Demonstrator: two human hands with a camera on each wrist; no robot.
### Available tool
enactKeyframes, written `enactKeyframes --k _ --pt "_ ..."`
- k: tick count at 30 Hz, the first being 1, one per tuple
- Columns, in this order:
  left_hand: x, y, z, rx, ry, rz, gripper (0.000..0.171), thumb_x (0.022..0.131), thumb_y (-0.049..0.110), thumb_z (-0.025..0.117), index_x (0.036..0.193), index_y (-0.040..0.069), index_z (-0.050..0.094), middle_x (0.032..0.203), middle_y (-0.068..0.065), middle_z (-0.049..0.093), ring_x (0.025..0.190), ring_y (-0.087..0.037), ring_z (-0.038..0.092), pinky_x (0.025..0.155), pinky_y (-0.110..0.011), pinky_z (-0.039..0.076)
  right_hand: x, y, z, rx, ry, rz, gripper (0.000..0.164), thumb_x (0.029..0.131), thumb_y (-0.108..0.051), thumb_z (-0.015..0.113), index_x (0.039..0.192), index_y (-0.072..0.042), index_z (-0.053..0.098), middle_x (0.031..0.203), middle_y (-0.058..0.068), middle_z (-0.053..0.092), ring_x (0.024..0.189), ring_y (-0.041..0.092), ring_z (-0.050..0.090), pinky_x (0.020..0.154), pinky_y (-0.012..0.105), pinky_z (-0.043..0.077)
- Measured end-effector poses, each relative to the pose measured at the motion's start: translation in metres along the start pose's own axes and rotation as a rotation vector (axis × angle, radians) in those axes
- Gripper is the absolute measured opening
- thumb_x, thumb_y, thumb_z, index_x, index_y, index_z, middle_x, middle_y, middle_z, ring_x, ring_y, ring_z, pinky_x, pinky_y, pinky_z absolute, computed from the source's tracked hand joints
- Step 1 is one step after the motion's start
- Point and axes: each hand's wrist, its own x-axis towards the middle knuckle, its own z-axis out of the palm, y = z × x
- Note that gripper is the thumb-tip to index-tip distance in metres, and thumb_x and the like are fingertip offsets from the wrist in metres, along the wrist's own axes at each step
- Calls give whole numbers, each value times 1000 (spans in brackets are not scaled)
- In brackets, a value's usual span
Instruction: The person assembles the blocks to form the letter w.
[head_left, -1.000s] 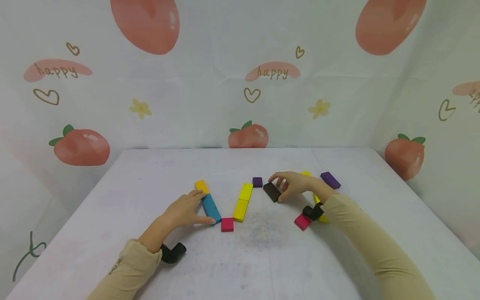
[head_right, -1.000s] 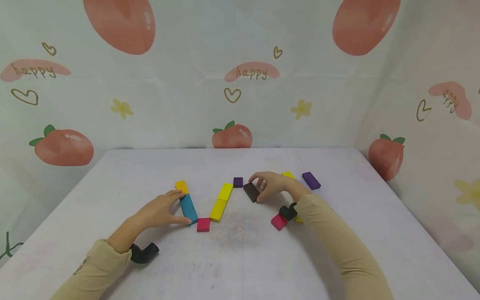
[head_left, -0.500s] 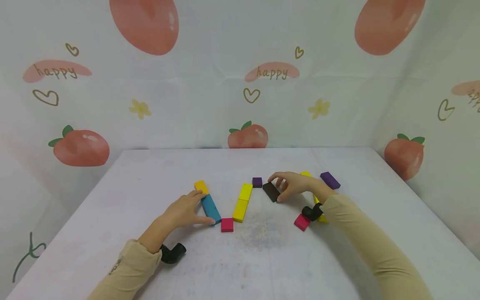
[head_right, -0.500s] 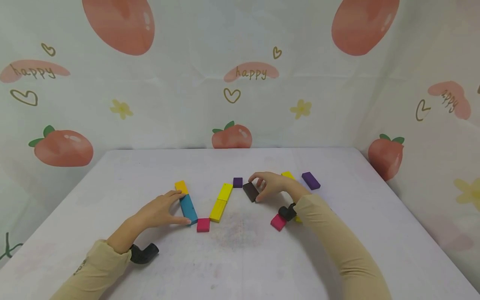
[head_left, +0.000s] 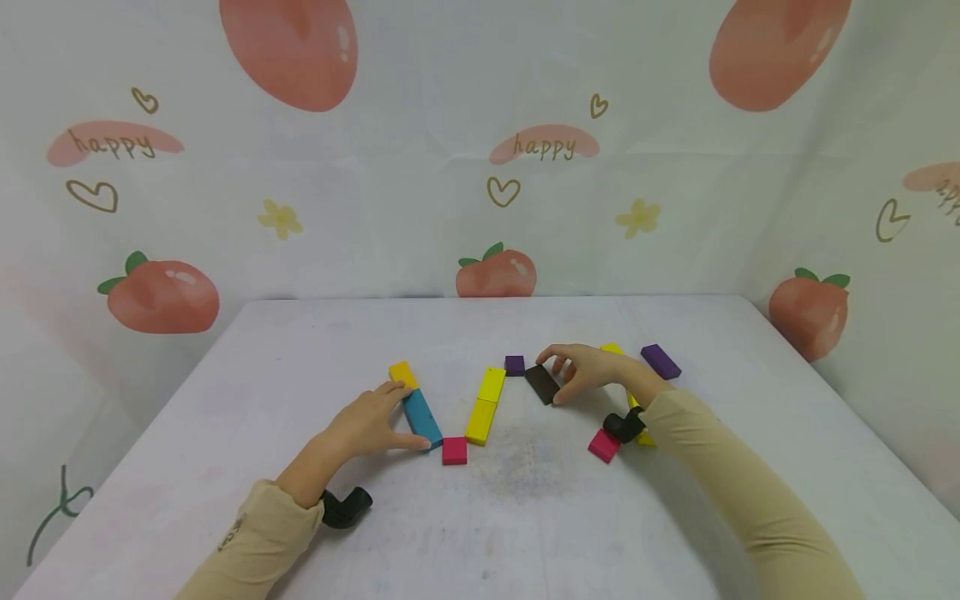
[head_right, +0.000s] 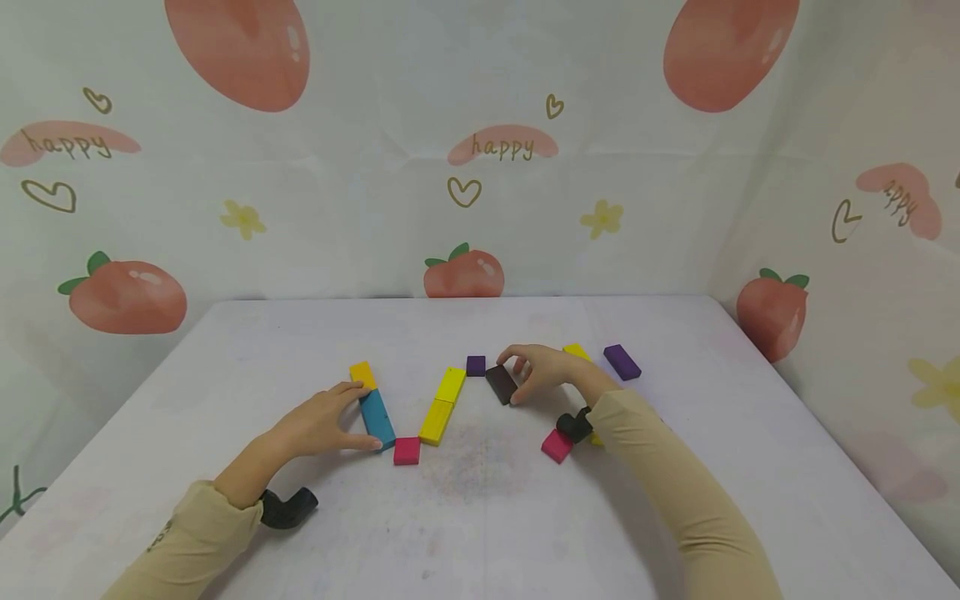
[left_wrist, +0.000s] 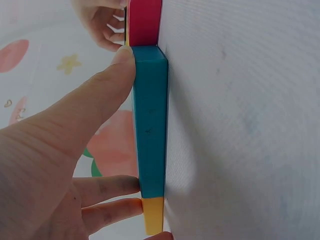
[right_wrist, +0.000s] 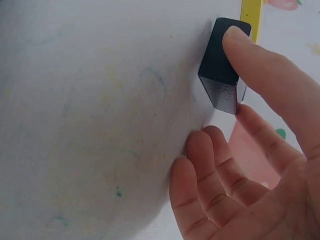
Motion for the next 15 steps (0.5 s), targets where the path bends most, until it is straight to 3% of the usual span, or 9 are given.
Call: enactKeyframes --k 9,15 --pt "0 0 0 -3 -4 5 89 71 52 74 135 -2 44 141 -24 41 120 -44 47 99 -55 43 -7 0 0 12 29 -15 64 78 -23 76 133 -13 43 122 16 55 102 24 57 90 39 51" --pt "-1 1 -1 3 -7 1 89 71 52 74 136 -2 44 142 -24 41 120 -43 48 97 -54 44 -22 5 -8 12 99 -81 57 81 -23 73 130 -9 48 120 18 57 103 27 59 89 41 52"
